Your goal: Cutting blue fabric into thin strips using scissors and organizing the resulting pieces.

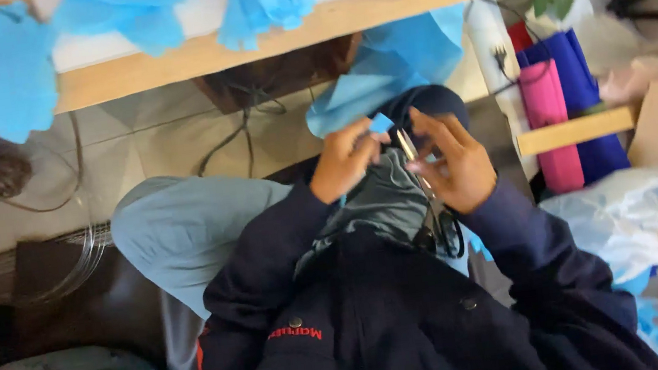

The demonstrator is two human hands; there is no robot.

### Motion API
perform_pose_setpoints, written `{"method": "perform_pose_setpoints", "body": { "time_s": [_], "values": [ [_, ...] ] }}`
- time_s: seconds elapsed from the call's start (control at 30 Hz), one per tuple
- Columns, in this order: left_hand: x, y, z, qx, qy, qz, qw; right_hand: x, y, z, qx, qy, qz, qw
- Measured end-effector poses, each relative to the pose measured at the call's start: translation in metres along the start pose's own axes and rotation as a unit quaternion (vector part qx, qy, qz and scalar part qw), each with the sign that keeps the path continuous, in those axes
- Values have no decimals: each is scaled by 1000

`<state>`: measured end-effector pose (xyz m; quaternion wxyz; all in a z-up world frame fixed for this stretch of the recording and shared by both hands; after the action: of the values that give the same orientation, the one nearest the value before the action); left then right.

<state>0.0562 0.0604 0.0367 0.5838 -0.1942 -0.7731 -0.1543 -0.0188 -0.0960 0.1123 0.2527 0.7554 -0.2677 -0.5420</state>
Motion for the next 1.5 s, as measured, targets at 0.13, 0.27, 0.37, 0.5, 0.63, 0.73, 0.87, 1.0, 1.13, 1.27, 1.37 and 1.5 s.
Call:
{"method": "perform_pose_setpoints", "body": {
  "time_s": [0.13,0.27,0.37,0.5,0.63,0.73,0.87,1.0,1.13,1.27,1.37,1.5],
  "values": [
    [27,17,2,-39,-59,-96,993,5,-25,-57,-28,110,-21,993],
    [47,54,-7,-64,-63,-111,990,-10,-36,-85,-46,80,-40,995],
    [62,86,-15,-121,-46,-167,977,-31,-27,-101,-35,41,-63,997],
    [109,134,-42,-180,12,-217,959,-39,-5,-114,2,2,-129,992],
    [131,168,-95,-197,-1,-258,946,-34,-10,-120,25,-22,-180,983],
    [136,182,-140,-231,-82,-398,884,-23,-11,-128,36,-73,-162,983],
    [123,182,-192,-195,-61,-280,938,-6,-25,-137,83,-118,-257,956],
    [91,172,-230,-139,-125,-328,926,8,-44,-144,78,-126,-309,939],
    [62,170,-253,-114,-73,-327,935,15,-54,-152,82,-140,-354,921],
    [40,173,-270,-88,-128,-374,914,12,-50,-156,93,-131,-346,924],
    [16,172,-279,-99,-174,-393,897,18,-51,-155,97,-132,-338,927],
    [4,168,-276,-111,-209,-421,876,25,-56,-157,106,-132,-340,925]
  ]
}}
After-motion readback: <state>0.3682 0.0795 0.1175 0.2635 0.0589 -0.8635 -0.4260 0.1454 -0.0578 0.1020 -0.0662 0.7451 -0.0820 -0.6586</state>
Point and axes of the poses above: each hand's wrist, its own z-axis away from the middle knuckle, its own y-axis out of the back of the hand, x = y × z, the point moved 1 cm from there along -z, towards the middle knuckle, and after that the axes turned 5 degrees about -y, right-handed, at the moved point
